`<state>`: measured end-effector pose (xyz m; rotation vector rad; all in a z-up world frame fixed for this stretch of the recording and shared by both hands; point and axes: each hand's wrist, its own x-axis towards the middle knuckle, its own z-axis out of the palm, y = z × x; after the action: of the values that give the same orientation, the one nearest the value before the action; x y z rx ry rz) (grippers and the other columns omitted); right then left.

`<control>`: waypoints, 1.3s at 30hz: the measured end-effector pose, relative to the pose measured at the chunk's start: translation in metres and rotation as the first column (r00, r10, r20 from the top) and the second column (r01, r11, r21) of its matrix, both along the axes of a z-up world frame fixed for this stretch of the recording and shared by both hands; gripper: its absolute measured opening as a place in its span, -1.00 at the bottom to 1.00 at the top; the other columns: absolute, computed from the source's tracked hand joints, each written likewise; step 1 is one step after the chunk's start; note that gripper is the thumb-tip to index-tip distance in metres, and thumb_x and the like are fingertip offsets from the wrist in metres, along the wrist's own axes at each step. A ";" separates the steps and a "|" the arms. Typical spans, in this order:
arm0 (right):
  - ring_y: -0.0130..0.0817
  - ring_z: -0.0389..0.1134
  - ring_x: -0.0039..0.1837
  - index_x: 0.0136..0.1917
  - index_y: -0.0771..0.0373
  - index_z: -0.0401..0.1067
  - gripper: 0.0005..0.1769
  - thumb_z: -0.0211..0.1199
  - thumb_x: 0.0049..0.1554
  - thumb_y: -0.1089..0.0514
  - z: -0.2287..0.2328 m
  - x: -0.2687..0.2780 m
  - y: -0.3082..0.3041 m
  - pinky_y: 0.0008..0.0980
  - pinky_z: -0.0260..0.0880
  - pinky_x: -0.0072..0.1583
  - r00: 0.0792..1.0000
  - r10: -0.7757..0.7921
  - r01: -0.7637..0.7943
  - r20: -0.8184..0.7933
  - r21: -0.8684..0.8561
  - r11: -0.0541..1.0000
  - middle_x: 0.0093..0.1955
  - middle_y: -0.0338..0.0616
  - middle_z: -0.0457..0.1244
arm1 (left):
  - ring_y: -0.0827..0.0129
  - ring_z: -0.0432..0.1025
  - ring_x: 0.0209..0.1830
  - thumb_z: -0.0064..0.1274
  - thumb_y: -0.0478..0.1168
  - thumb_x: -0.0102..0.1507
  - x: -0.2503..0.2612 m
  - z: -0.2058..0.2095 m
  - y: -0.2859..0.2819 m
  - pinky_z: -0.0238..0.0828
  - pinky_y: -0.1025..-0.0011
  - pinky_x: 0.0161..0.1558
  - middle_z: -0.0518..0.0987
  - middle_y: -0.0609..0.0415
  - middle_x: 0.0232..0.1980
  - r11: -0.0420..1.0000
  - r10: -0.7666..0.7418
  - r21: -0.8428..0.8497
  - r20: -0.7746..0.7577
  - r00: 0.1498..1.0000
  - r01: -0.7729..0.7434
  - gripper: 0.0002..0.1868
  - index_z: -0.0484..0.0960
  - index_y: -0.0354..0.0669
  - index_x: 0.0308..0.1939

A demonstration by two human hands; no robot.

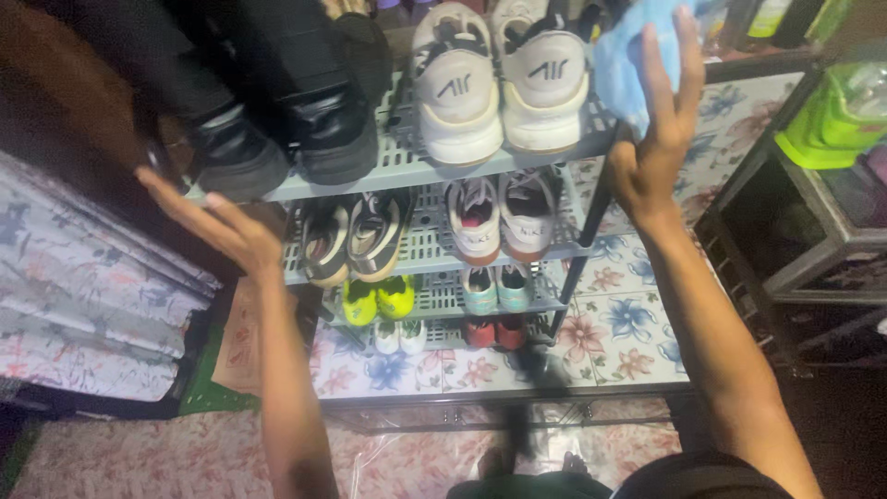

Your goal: The person wipes the shelves and sides of a multi-tier shoe rack using a blue cloth. They clean around several pairs of shoes and boots arranged on the rack, moving from the top shelf down to the bottom, and also wipe the floor area beneath the rack.

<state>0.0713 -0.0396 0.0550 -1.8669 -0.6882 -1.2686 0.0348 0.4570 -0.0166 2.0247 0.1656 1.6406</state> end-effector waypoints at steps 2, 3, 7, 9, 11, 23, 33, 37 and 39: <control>0.10 -0.16 0.74 0.65 0.18 0.23 -0.06 -0.08 -0.01 0.51 -0.003 -0.005 0.011 -0.05 0.01 0.61 1.000 0.024 -0.025 0.012 0.043 0.999 0.74 0.09 -0.13 | 0.09 -0.25 0.78 -0.50 0.25 0.58 -0.003 0.009 -0.006 -0.32 0.03 0.69 -0.19 -0.05 0.73 0.998 0.015 0.068 0.020 1.000 -0.016 -0.27 -0.08 0.02 0.73; 0.10 -0.18 0.74 0.65 0.18 0.23 -0.05 -0.07 -0.01 0.48 -0.005 -0.008 0.016 -0.03 -0.02 0.60 1.000 0.013 -0.014 0.018 0.048 0.999 0.74 0.09 -0.13 | 0.10 -0.28 0.78 -0.46 0.29 0.57 -0.005 0.013 -0.010 -0.31 0.00 0.68 -0.24 -0.02 0.73 0.993 0.009 0.115 0.040 0.999 -0.014 -0.27 -0.06 0.11 0.74; 0.09 -0.24 0.75 0.68 0.16 0.21 -0.05 0.04 -0.01 0.36 -0.012 -0.024 0.034 0.06 -0.33 0.66 0.992 -0.106 0.108 0.066 -0.019 0.994 0.77 0.09 -0.13 | 0.04 -0.28 0.77 -0.35 0.42 0.47 -0.015 0.029 -0.034 -0.43 -0.27 0.59 -0.23 0.04 0.73 0.971 0.040 0.238 -0.043 0.998 -0.029 -0.19 0.01 0.29 0.73; 0.10 -0.24 0.75 0.68 0.14 0.22 -0.06 0.05 0.00 0.36 -0.015 -0.025 0.047 0.07 -0.33 0.65 0.989 -0.116 0.120 0.089 -0.039 0.992 0.77 0.09 -0.13 | 0.03 -0.21 0.76 -0.24 0.43 0.39 -0.016 0.035 -0.042 -0.46 -0.39 0.57 -0.16 0.00 0.75 0.972 0.055 0.232 -0.100 0.993 -0.031 -0.16 0.10 0.28 0.69; 0.12 -0.22 0.75 0.67 0.13 0.23 -0.06 0.04 0.00 0.38 -0.016 -0.027 0.063 0.09 -0.31 0.65 0.987 -0.123 0.130 0.104 -0.064 0.989 0.76 0.11 -0.12 | 0.00 -0.14 0.75 -0.13 0.43 0.35 -0.020 0.040 -0.044 -0.46 -0.46 0.57 -0.09 -0.02 0.75 0.968 0.073 0.246 -0.132 0.988 -0.039 -0.13 0.16 0.24 0.66; 0.20 -0.15 0.73 0.64 0.17 0.23 -0.11 0.09 0.02 0.41 -0.013 -0.061 0.136 0.07 -0.20 0.63 0.988 -0.116 0.121 0.103 -0.050 0.991 0.70 0.16 -0.07 | 0.04 0.22 0.66 0.20 0.15 0.36 -0.025 0.032 -0.029 -0.46 -0.35 0.60 0.02 -0.04 0.72 0.938 0.107 0.342 -0.138 0.985 -0.054 -0.14 0.15 0.19 0.65; 0.20 -0.17 0.71 0.65 0.16 0.17 -0.09 0.12 0.03 0.43 -0.017 -0.070 0.216 0.11 -0.20 0.67 0.996 -0.027 0.031 0.082 -0.048 0.998 0.71 0.12 -0.11 | 0.14 0.21 0.65 0.21 0.17 0.34 -0.024 0.032 -0.026 -0.51 -0.31 0.61 0.07 0.06 0.70 0.954 0.054 0.299 -0.089 0.995 -0.025 -0.05 0.04 0.04 0.66; 0.19 -0.18 0.73 0.66 0.13 0.16 -0.06 0.16 0.03 0.46 -0.015 -0.069 0.250 0.14 -0.20 0.69 0.996 0.051 -0.046 0.074 -0.068 0.997 0.70 0.06 -0.13 | 0.22 0.22 0.64 0.20 0.20 0.35 -0.026 0.032 -0.025 -0.52 -0.30 0.62 0.06 0.06 0.70 0.955 0.042 0.295 -0.081 0.996 -0.016 -0.05 0.03 0.06 0.65; 0.21 -0.18 0.73 0.65 0.12 0.17 -0.03 0.15 -0.01 0.46 -0.015 -0.071 0.264 0.19 -0.21 0.68 0.997 0.045 -0.040 0.062 -0.082 0.996 0.71 0.04 -0.13 | 0.22 0.22 0.65 0.19 0.22 0.37 -0.028 0.031 -0.024 -0.53 -0.28 0.63 0.07 0.07 0.70 0.952 0.058 0.303 -0.086 0.995 -0.029 -0.07 0.05 0.06 0.66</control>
<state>0.0004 0.2239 0.0400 -1.8726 -0.8207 -1.2952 0.0068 0.4325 0.0146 2.3432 -0.0100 1.6819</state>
